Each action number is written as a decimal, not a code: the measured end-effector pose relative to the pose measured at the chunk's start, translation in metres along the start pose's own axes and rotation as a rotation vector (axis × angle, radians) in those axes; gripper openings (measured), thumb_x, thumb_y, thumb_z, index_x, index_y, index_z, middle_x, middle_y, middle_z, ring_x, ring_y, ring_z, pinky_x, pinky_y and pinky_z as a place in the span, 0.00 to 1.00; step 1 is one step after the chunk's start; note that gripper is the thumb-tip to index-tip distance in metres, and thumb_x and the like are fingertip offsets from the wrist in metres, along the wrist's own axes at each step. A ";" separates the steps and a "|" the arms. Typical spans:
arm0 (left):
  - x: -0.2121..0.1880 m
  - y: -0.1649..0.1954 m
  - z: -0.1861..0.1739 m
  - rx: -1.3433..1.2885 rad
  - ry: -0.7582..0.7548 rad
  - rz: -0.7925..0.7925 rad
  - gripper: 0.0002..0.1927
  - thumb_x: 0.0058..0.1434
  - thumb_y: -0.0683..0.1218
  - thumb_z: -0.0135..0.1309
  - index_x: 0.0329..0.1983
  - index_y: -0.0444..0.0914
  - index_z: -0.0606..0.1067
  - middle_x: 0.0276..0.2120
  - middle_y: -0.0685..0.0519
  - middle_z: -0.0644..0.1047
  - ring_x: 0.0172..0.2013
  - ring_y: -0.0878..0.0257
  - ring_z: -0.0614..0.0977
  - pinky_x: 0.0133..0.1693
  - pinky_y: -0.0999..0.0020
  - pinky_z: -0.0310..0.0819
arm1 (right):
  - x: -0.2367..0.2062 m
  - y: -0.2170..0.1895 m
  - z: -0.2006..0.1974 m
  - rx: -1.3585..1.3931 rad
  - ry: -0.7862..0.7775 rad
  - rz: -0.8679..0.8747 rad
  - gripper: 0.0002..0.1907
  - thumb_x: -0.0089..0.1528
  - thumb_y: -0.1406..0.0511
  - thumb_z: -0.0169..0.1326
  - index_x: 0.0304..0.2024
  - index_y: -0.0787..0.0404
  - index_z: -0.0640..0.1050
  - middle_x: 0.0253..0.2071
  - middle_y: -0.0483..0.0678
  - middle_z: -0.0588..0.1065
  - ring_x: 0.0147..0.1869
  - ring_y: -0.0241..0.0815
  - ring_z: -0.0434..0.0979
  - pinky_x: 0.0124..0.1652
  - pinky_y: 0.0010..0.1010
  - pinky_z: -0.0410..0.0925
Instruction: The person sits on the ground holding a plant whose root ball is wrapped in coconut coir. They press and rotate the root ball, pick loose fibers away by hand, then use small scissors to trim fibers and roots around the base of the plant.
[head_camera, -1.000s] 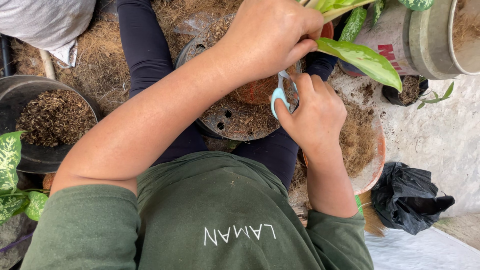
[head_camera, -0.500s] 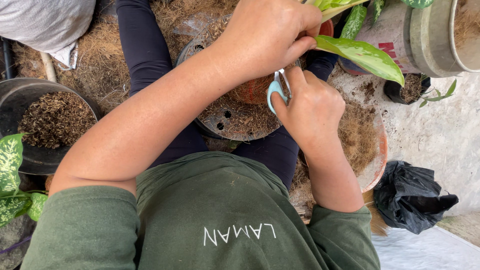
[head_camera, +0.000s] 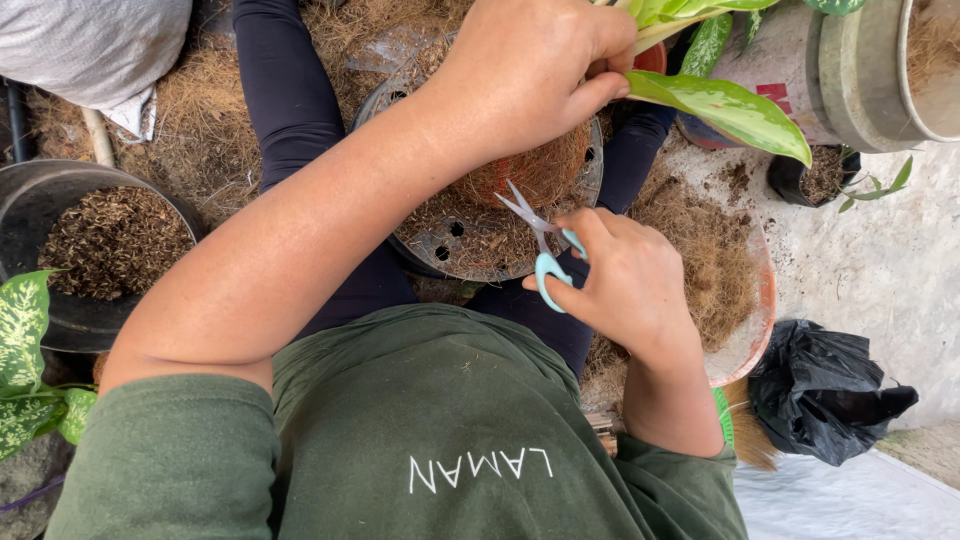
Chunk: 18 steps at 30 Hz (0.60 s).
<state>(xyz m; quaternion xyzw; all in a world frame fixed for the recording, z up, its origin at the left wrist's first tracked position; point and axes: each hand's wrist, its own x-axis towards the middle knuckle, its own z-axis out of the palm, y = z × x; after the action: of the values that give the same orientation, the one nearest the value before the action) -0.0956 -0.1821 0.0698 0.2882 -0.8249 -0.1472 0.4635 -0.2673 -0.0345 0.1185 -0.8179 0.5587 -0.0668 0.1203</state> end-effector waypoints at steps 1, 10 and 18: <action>0.000 0.000 0.000 -0.012 -0.010 -0.009 0.07 0.61 0.47 0.68 0.34 0.42 0.81 0.26 0.55 0.80 0.27 0.58 0.82 0.31 0.59 0.73 | -0.001 0.001 0.000 -0.005 -0.015 0.001 0.28 0.49 0.51 0.71 0.43 0.61 0.79 0.30 0.50 0.75 0.33 0.53 0.78 0.34 0.43 0.69; 0.002 0.003 -0.004 -0.027 -0.014 -0.025 0.07 0.59 0.47 0.68 0.34 0.42 0.81 0.25 0.55 0.80 0.28 0.57 0.82 0.31 0.58 0.73 | 0.006 0.023 0.028 -0.299 0.310 0.006 0.29 0.53 0.55 0.71 0.54 0.56 0.80 0.40 0.47 0.73 0.44 0.49 0.74 0.44 0.41 0.64; 0.002 0.001 -0.001 -0.045 -0.019 -0.028 0.06 0.59 0.46 0.68 0.34 0.41 0.81 0.25 0.54 0.80 0.27 0.58 0.82 0.31 0.59 0.73 | 0.013 0.050 0.055 -0.408 0.470 -0.102 0.29 0.59 0.51 0.67 0.59 0.54 0.79 0.48 0.47 0.73 0.53 0.50 0.71 0.54 0.45 0.61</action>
<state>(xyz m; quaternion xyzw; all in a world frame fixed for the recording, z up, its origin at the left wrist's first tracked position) -0.0962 -0.1827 0.0721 0.2878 -0.8215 -0.1751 0.4601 -0.2936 -0.0573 0.0520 -0.8143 0.5314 -0.1466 -0.1820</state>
